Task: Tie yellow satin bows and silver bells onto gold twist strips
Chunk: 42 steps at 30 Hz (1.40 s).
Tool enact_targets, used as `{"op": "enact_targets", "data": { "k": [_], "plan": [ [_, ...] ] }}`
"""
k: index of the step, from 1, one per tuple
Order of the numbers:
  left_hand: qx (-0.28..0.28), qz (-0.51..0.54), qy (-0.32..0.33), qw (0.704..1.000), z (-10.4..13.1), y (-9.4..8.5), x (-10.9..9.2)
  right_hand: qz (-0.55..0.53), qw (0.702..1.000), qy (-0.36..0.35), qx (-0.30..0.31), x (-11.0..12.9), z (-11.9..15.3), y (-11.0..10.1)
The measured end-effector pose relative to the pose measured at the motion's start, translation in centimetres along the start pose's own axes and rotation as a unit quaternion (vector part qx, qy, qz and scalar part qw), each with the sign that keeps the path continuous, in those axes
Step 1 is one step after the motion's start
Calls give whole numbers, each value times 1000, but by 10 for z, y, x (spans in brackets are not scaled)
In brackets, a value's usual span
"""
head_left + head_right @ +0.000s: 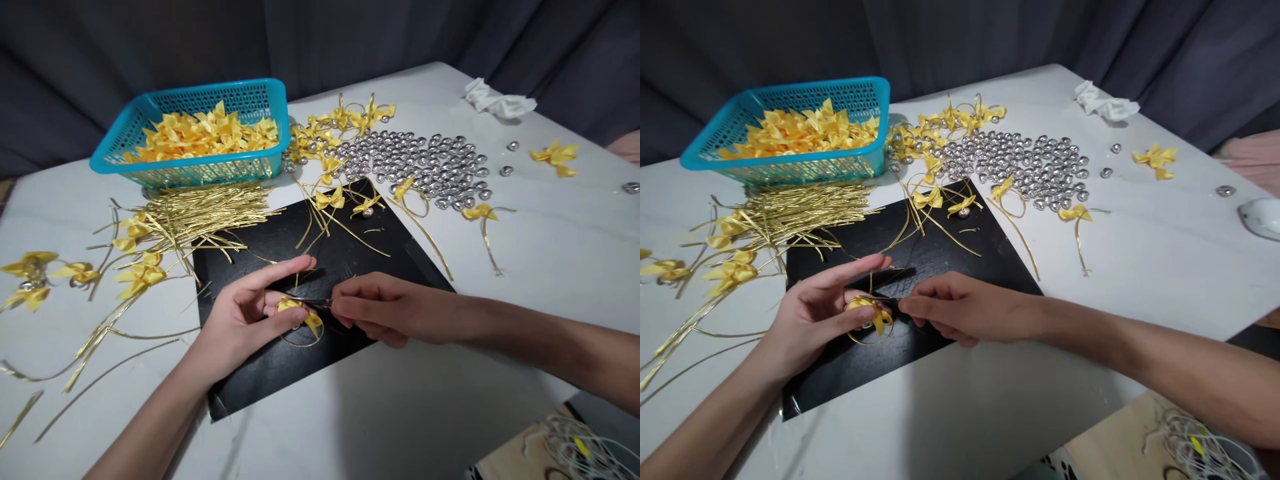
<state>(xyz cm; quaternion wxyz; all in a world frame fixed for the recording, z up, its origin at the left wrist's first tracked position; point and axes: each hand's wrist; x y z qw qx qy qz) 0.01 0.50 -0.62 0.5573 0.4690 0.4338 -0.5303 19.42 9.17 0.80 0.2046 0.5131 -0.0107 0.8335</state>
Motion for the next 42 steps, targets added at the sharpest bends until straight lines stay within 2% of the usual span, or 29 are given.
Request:
{"op": "enact_targets", "data": {
  "k": [2, 4, 5, 6, 7, 9, 10, 12, 13, 14, 15, 17, 19, 20, 22, 24, 29, 31, 33, 35, 38, 42],
  "plan": [
    [7, 3, 4, 1000, 0, 0, 0, 52, 998, -1, -18, 1, 2, -3],
    [18, 13, 8, 1000, 0, -1, 1, 184, 979, -35, -84, 1, 4, -9],
    [24, 19, 9, 999, -1, -1, 2, 277, 950, -57, -133, 1, 5, -12],
    [31, 25, 9, 999, -1, -1, 3, 378, 905, -73, -183, 0, 6, -16],
    [37, 32, 4, 999, -1, -1, 3, 474, 849, -79, -222, -1, 7, -20],
    [47, 44, -7, 998, -2, -2, 4, 607, 749, -79, -253, -3, 8, -26],
    [49, 49, -12, 997, -1, -2, 4, 642, 716, -86, -259, -4, 8, -28],
    [51, 60, -17, 997, -1, -2, 4, 657, 687, -125, -284, -6, 8, -27],
    [49, 66, -17, 996, 0, -2, 3, 638, 689, -154, -307, -7, 8, -25],
    [46, 72, -15, 996, 0, -2, 2, 601, 705, -187, -327, -7, 7, -21],
    [40, 77, -13, 996, 0, -2, 2, 548, 735, -215, -337, -7, 6, -17],
    [31, 86, -12, 996, 0, -2, 2, 418, 819, -230, -319, -6, 3, -7],
    [30, 105, -7, 994, 0, 0, 2, 290, 909, -156, -254, -1, -3, 3],
    [31, 117, -3, 993, 0, 1, 3, 233, 943, -104, -212, 1, -7, 8],
    [36, 133, 0, 991, 0, 4, 4, 138, 978, -24, -155, 6, -15, 15],
    [34, 147, 3, 989, 1, 7, 5, 73, 988, -3, -137, 9, -22, 18],
    [-3, 159, 13, 987, 1, 9, 3, 21, 988, -35, -151, 5, -30, 13],
    [-61, 100, 23, 993, 1, 10, 3, -6, 986, -45, -159, 5, -27, 10],
    [-154, -3, 44, 987, 1, 11, 4, -25, 984, -51, -169, 8, -22, 8],
    [-226, -81, 65, 969, 1, 14, 6, -38, 983, -55, -171, 12, -18, 6],
    [-271, -181, 100, 940, 3, 18, 8, -67, 981, -58, -175, 16, -12, 4],
    [-347, -302, 206, 864, 10, 29, 7, -74, 976, -66, -195, 15, -10, 4]
  ]
}}
Point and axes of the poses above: each hand's wrist, its own z-axis away from the middle knuckle, its own y-axis out of the palm, x = y × z, and after that the axes turned 1 degree about -y, right-handed
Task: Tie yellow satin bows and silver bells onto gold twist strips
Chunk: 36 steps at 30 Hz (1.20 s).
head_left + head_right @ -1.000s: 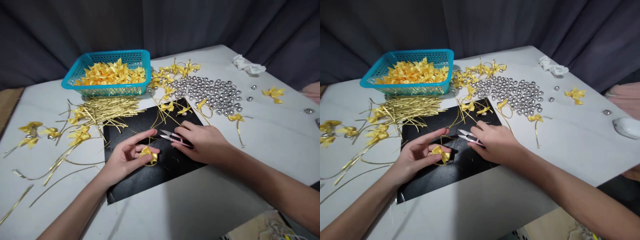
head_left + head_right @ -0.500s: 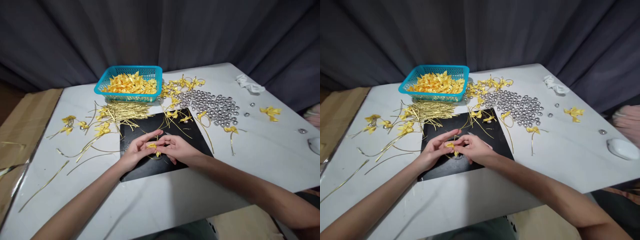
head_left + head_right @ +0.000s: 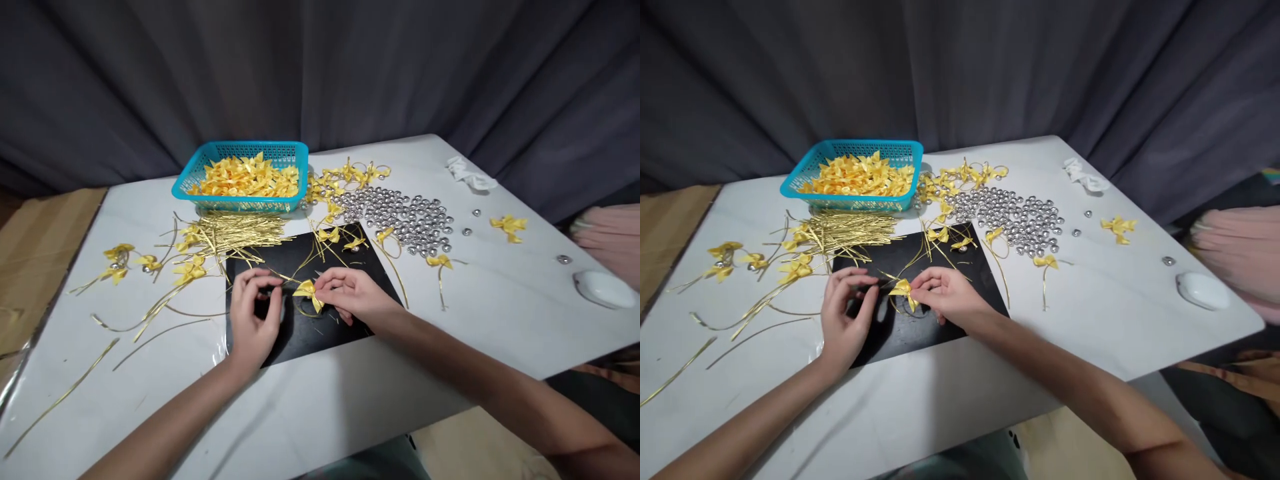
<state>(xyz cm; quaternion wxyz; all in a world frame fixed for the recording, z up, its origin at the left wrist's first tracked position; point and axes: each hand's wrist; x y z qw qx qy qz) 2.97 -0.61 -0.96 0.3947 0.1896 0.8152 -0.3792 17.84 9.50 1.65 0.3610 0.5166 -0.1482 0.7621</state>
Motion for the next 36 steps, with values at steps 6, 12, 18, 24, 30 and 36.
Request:
{"op": "enact_targets", "data": {
  "k": [6, 12, 18, 24, 30, 36],
  "plan": [
    [110, 41, 28, 993, 17, 9, -18, -19, 999, 1, -29, -5, 4, 6],
    [113, 65, 13, 991, 18, 10, -18, -31, 999, 7, -24, -5, 8, 6],
    [109, 64, -18, 992, 20, 10, -16, -21, 1000, 4, -18, -3, 7, 3],
    [76, 48, 33, 995, 19, 9, -16, -64, 998, 4, -6, -5, 4, 5],
    [82, 5, 132, 988, 18, 9, -16, -65, 998, -23, 12, -10, 4, 4],
    [80, -25, 184, 979, 20, 8, -12, -49, 998, -24, 32, -6, 5, 6]
  ]
}}
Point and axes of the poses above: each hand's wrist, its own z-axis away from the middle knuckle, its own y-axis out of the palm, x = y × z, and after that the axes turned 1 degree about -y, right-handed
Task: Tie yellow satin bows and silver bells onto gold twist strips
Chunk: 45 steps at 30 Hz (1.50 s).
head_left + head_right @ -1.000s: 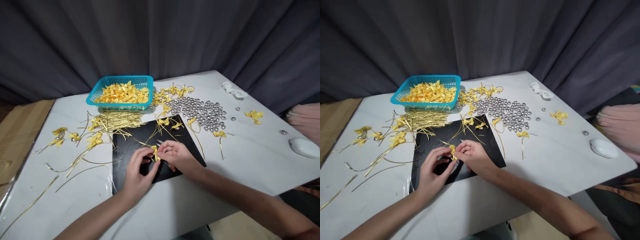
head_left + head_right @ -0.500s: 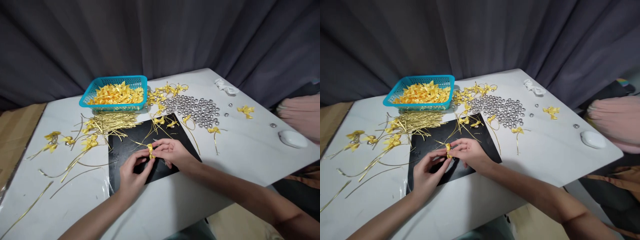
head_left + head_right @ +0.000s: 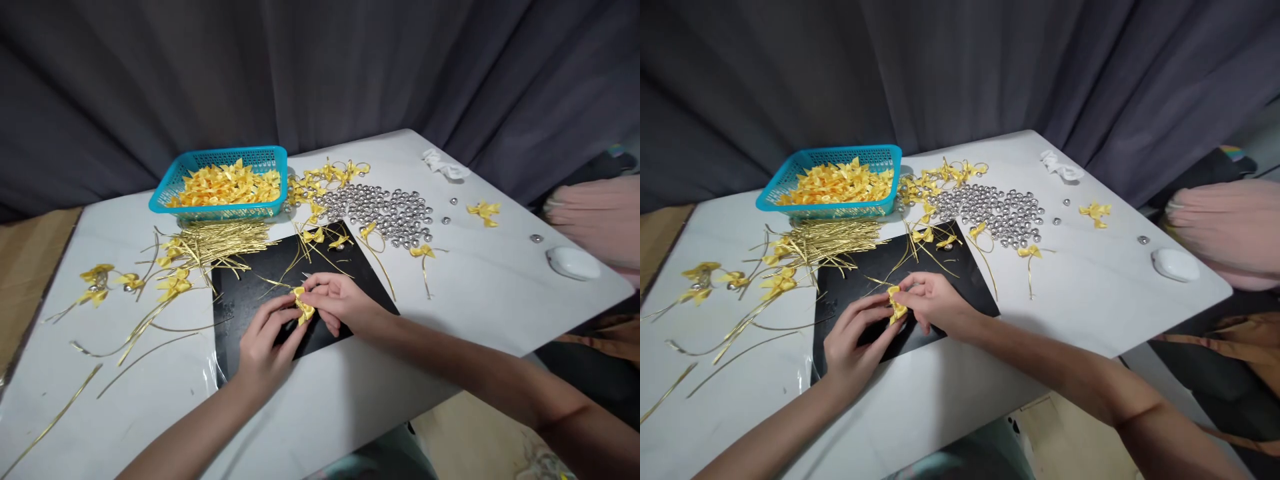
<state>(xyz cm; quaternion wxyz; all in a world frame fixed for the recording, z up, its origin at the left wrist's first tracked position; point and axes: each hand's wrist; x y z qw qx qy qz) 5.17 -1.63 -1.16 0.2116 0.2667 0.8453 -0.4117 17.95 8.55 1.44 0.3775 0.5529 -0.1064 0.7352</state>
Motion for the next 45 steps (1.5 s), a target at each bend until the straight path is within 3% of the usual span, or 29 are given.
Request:
{"op": "enact_targets", "data": {
  "k": [3, 8, 17, 27, 30, 34, 37, 39, 42, 45],
  "plan": [
    [-5, -12, 16, 1000, 0, 0, 1, 6, 1000, 16, 4, 0, 0, -1],
    [-21, -16, 40, 999, -1, 1, -1, -27, 999, -20, 27, -3, -2, -4],
    [-10, -21, 147, 989, 5, -2, 2, -11, 999, -27, -15, 2, -3, -2],
    [25, -16, 182, 983, 4, -6, 1, 14, 997, -56, -41, 0, -6, -5],
    [12, -14, 202, 979, 3, -5, 0, 18, 997, -58, -44, -1, -7, -6],
    [5, 1, 149, 989, 3, -4, -2, 24, 997, -63, -25, -1, -5, -5],
    [29, 114, 3, 993, 4, -4, -3, 30, 996, -81, 3, -2, -3, -6],
    [43, 254, -144, 955, 2, -4, -2, 26, 996, -89, 17, -3, -4, -6],
    [62, 454, -344, 820, -7, -5, 1, 42, 995, -83, 38, -6, -7, -7],
    [94, 571, -416, 701, -17, -7, 6, 67, 993, -83, 53, -8, -9, -7]
  ]
}}
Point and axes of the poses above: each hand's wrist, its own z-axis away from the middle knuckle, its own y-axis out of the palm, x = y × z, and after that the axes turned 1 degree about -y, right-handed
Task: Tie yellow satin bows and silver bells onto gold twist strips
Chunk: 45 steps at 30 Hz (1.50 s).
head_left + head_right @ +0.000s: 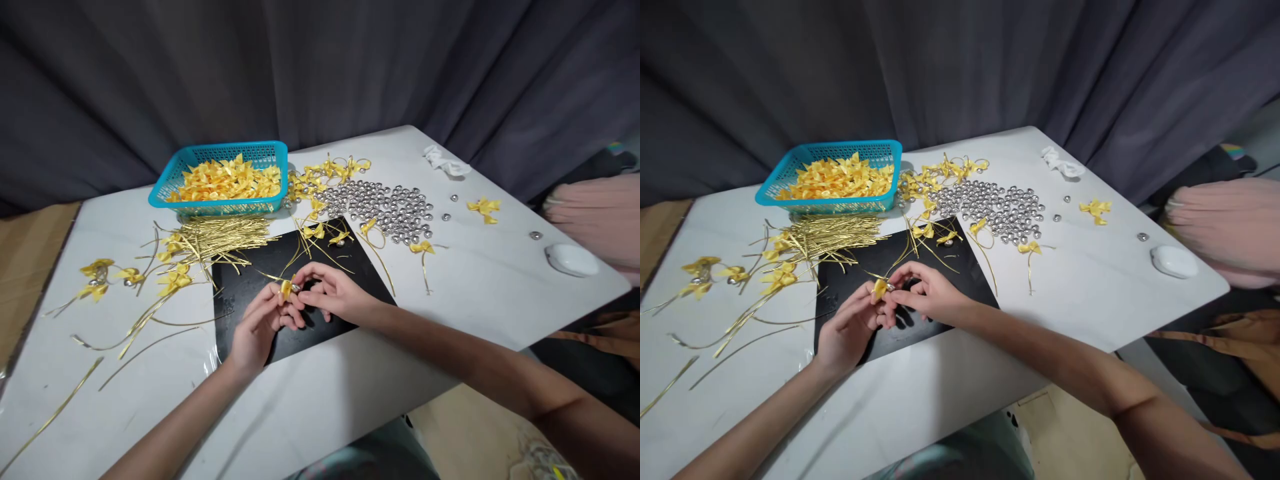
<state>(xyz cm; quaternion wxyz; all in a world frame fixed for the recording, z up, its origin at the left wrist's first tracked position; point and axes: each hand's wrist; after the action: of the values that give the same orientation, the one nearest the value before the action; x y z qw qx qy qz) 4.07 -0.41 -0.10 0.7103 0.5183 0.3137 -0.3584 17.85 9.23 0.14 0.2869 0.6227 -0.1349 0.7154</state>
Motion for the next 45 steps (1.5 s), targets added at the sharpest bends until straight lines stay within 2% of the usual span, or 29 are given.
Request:
{"op": "enact_targets", "data": {
  "k": [3, 5, 7, 9, 12, 16, 18, 20, 23, 25, 28, 32, 35, 40, 45],
  "plan": [
    [35, 50, -49, 997, -4, -1, -5, 16, 1000, -5, -3, -1, -1, 2],
    [34, 43, -56, 997, -4, -1, -4, 49, 998, -18, -29, -1, 0, 3],
    [4, 0, -31, 1000, -3, 0, -1, 109, 989, -63, -79, -2, 2, 5],
    [-37, -71, 8, 997, -2, 1, 3, 186, 966, -142, -111, -3, 5, 6],
    [-60, -150, 44, 986, -1, 1, 6, 263, 926, -249, -102, -6, 8, 6],
    [-45, -137, 55, 988, -1, -1, 5, 301, 903, -292, -92, -6, 10, 6],
    [-40, -123, 55, 990, 0, -1, 5, 298, 914, -259, -92, -5, 11, 7],
    [-39, -116, 57, 991, 1, -2, 5, 262, 946, -168, -93, -3, 11, 10],
    [-41, -116, 67, 990, 3, -4, 6, 141, 986, -22, -83, 0, 12, 13],
    [-30, -116, 68, 990, 3, -5, 8, 66, 996, 13, -64, 3, 12, 14],
    [-4, -108, 63, 992, 2, -6, 9, 49, 996, 10, -71, 6, 13, 15],
    [13, -92, 47, 995, 0, -6, 9, 128, 984, -51, -110, 4, 18, 16],
    [8, -86, 33, 996, 0, -4, 6, 151, 979, -83, -108, -2, 20, 18],
    [-2, -84, 26, 996, 1, -4, 4, 115, 987, -75, -88, -2, 20, 22],
    [10, -71, 46, 996, 0, -3, 4, 49, 990, -49, -121, -1, 19, 22]
  ]
}}
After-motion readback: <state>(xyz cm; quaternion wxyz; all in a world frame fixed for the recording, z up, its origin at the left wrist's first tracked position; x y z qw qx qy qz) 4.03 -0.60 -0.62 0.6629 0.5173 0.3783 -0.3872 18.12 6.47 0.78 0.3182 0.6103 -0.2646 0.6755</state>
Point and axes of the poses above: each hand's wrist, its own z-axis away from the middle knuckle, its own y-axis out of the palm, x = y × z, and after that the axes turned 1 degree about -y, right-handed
